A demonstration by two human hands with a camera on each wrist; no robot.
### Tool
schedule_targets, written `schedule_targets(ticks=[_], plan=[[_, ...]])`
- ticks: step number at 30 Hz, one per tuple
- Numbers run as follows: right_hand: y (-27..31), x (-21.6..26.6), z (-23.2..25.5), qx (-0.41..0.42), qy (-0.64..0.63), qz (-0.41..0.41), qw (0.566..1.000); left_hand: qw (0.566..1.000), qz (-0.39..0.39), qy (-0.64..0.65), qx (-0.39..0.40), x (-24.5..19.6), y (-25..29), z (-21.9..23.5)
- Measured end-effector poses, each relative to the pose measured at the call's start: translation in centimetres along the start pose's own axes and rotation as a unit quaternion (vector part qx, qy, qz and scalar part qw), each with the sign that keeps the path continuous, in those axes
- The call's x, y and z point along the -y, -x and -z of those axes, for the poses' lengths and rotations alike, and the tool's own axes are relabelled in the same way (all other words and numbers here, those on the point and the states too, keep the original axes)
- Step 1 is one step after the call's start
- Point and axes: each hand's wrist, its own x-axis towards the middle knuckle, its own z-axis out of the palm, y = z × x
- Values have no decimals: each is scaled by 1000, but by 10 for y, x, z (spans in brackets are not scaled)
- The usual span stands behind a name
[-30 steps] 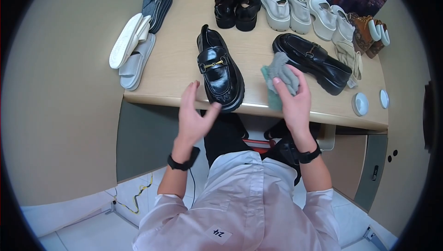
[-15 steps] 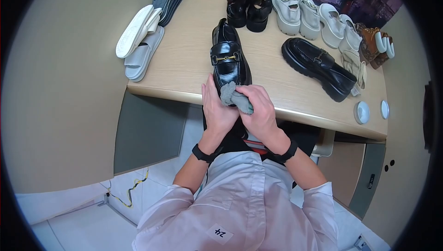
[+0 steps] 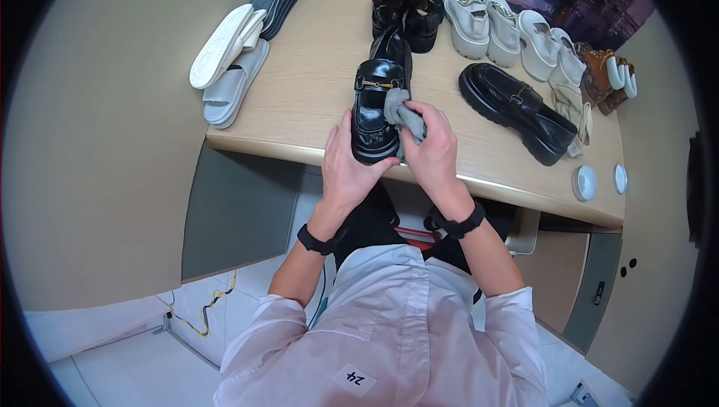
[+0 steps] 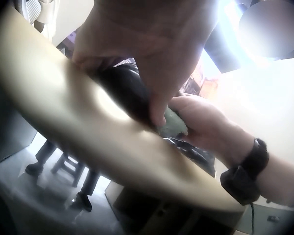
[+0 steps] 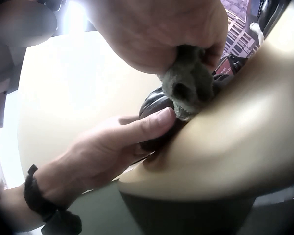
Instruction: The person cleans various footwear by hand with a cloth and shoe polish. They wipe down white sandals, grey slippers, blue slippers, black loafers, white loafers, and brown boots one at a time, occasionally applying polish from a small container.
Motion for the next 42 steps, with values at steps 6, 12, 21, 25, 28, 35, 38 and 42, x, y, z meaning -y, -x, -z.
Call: schedule_targets(ticks=[6, 12, 21, 25, 28, 35, 38, 42], plan=[[-15, -14, -12, -34, 6, -38, 999, 1000, 11, 15, 7, -4, -2, 4], [-9, -10, -12, -29, -18, -75, 997, 999, 0, 39, -17, 2, -2, -12], [-20, -19, -20, -69, -44, -95, 992, 995, 16, 79, -56, 6, -13, -19], [-46, -37, -26, -92, -39, -109, 989, 994, -7, 104, -44, 8, -16, -15], [-71, -48, -29, -89, -12, -101, 991, 995, -4, 92, -24, 12, -16, -8], [-112, -45, -36, -54, 35, -84, 994, 998, -30, 56, 24, 12, -22, 15], [-121, -56, -43, -75, 73, -51, 993, 997, -19, 68, 32, 13, -23, 20], [-132, -69, -42, -70, 75, -68, 992, 997, -4, 65, 29, 16, -21, 19]])
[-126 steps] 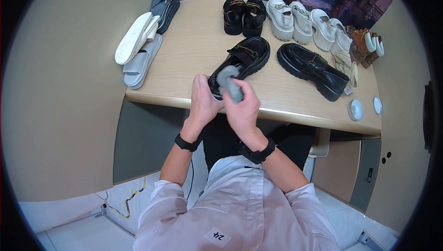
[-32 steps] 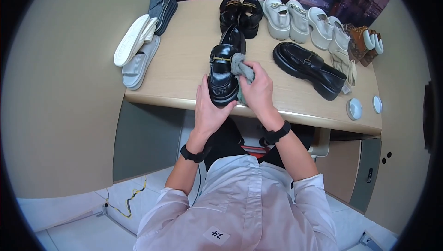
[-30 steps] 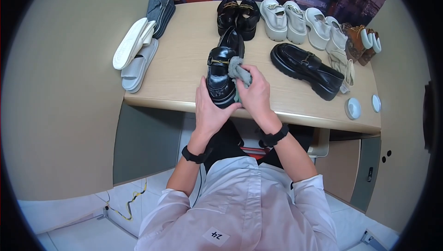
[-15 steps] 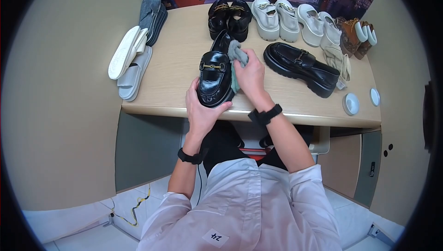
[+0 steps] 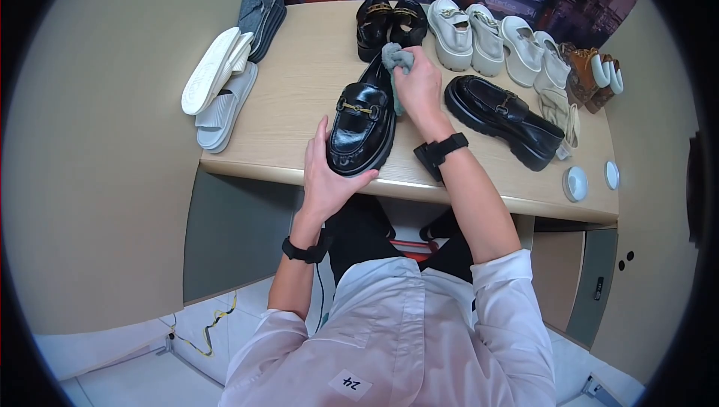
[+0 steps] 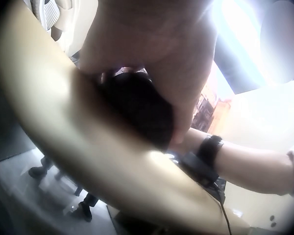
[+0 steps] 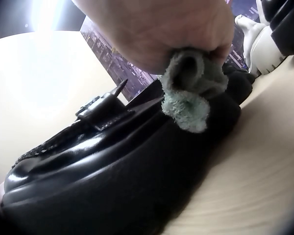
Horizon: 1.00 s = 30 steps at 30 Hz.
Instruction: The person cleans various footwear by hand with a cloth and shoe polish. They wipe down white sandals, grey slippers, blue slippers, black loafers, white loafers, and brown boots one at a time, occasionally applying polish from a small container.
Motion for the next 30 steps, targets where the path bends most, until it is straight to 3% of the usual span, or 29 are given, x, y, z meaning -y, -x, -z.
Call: schedule_targets(ticks=[4, 6, 9, 14, 17, 20, 26, 30], plan=[[-14, 4, 37, -34, -4, -75, 997, 1000, 18, 17, 1, 5, 1, 4], [-19, -14, 53, -67, -90, -110, 988, 1000, 8, 5, 3, 7, -1, 3], [-8, -10, 61, -30, -103, -141, 984, 1000, 8, -9, 7, 10, 1, 1], [25, 38, 20, 60, -41, -133, 988, 1000, -4, -11, 6, 9, 2, 0], [29, 51, 6, 46, 19, -142, 989, 1000, -1, -13, 5, 7, 3, 1], [33, 48, 5, 33, 25, -119, 992, 1000, 0, -11, 2, 6, 3, 0], [23, 30, 5, -16, 73, 46, 996, 999, -20, -24, -10, 13, 3, 1], [10, 18, 24, -10, 89, 39, 995, 1000, 2, -7, 13, 8, 1, 11]])
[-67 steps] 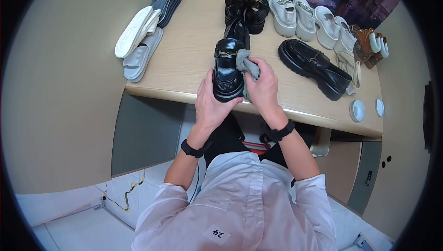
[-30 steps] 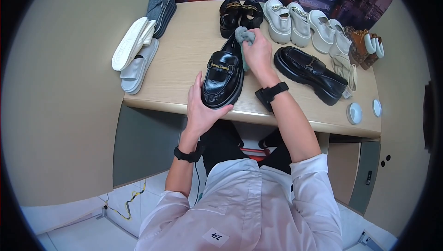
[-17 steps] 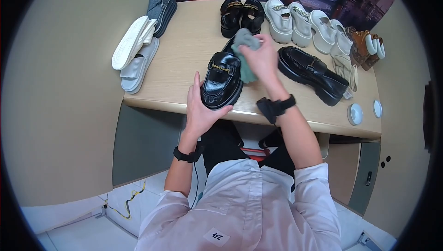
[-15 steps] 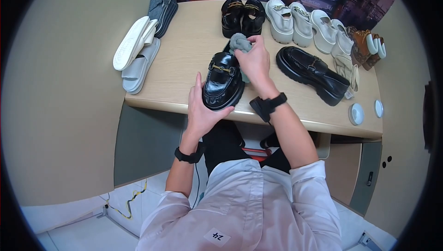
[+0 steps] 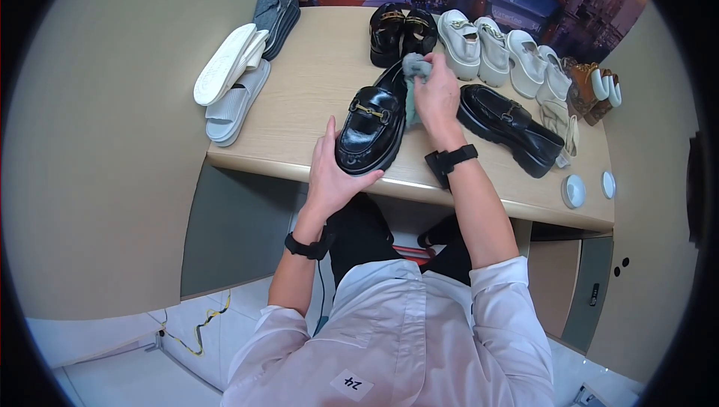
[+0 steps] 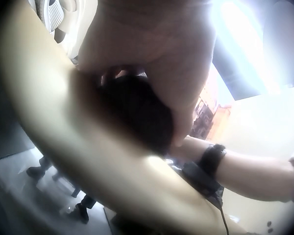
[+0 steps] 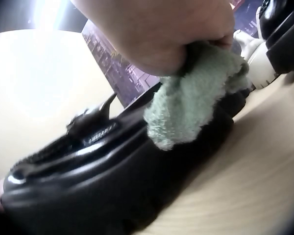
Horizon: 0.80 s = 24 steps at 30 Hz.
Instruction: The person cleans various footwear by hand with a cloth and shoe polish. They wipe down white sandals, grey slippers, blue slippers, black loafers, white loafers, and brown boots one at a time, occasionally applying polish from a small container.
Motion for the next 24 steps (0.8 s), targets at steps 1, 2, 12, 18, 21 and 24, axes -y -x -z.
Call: schedule_targets(ticks=[1, 2, 12, 18, 21, 24], plan=[[-5, -4, 7, 0, 20, -33, 999, 1000, 4, 8, 10, 0, 0, 4], [-11, -8, 13, -13, -14, -75, 997, 1000, 0, 12, 11, 3, -1, 6], [-43, -39, -13, 130, -204, -125, 962, 1000, 6, 6, 11, 5, 2, 9], [-33, -21, -8, 179, -53, -68, 980, 1000, 11, 19, 15, 3, 4, 9], [-48, -16, 2, 186, 17, -78, 979, 1000, -2, 9, 12, 7, 0, 9], [-62, -16, 16, 169, -9, -113, 979, 1000, 1, 6, 15, 9, 2, 9]])
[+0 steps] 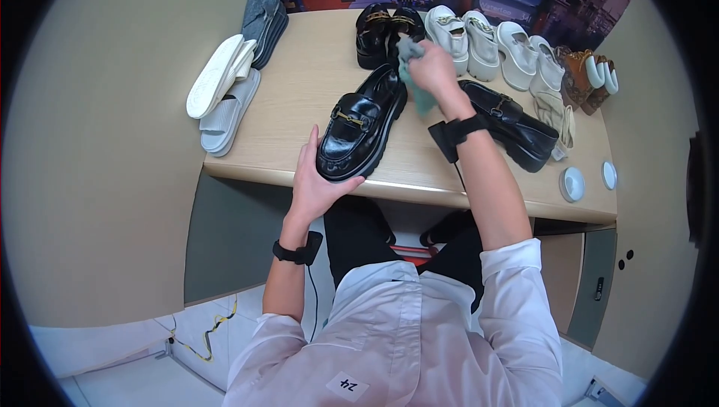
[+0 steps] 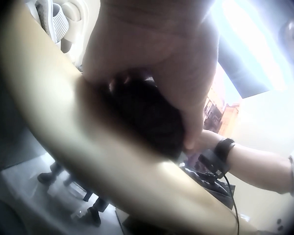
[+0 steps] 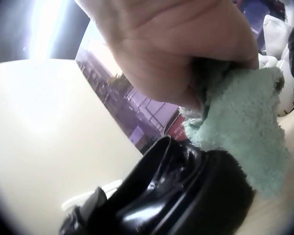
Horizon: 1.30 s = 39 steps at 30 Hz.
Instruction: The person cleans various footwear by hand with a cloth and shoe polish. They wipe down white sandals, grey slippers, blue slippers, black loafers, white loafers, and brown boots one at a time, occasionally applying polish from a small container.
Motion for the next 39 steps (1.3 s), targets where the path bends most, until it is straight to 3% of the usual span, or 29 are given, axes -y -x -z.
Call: schedule_targets(ticks=[2, 4, 5, 9, 13, 16, 19, 22, 25, 31, 35, 38, 39], plan=[[-18, -11, -7, 27, -206, -10, 978, 1000, -6, 2, 4, 2, -1, 0], [-20, -16, -17, 127, -256, 7, 958, 1000, -1, -3, 2, 1, -1, 0], [-15, -17, -28, 143, -238, 35, 960, 1000, 2, -6, 1, 0, -1, -1], [10, -8, -24, 60, -88, 24, 994, 999, 19, 48, -11, 5, -1, -5], [25, 4, -15, -1, 142, 120, 983, 999, 25, 23, -6, -2, -1, -2], [34, -9, -2, -2, 136, 96, 986, 1000, 17, 13, -13, -3, -2, -3], [58, 2, 35, -75, 35, 103, 991, 999, 28, 20, -31, -4, 3, -6], [87, 9, 53, -84, -47, 121, 988, 998, 22, 40, -46, -3, 8, -10], [128, 20, 56, -18, -104, 153, 983, 998, 6, 51, -39, -2, 12, -9], [160, 52, 25, 38, -49, 338, 939, 995, -34, -78, -54, 6, 18, -15], [158, 68, -10, 77, 59, 381, 920, 992, -43, -79, -84, 7, 17, -22], [154, 68, -35, 78, 109, 380, 915, 993, -40, -68, -91, 7, 17, -23], [154, 66, -35, 115, 98, 363, 919, 993, -38, -68, -93, 6, 16, -23]])
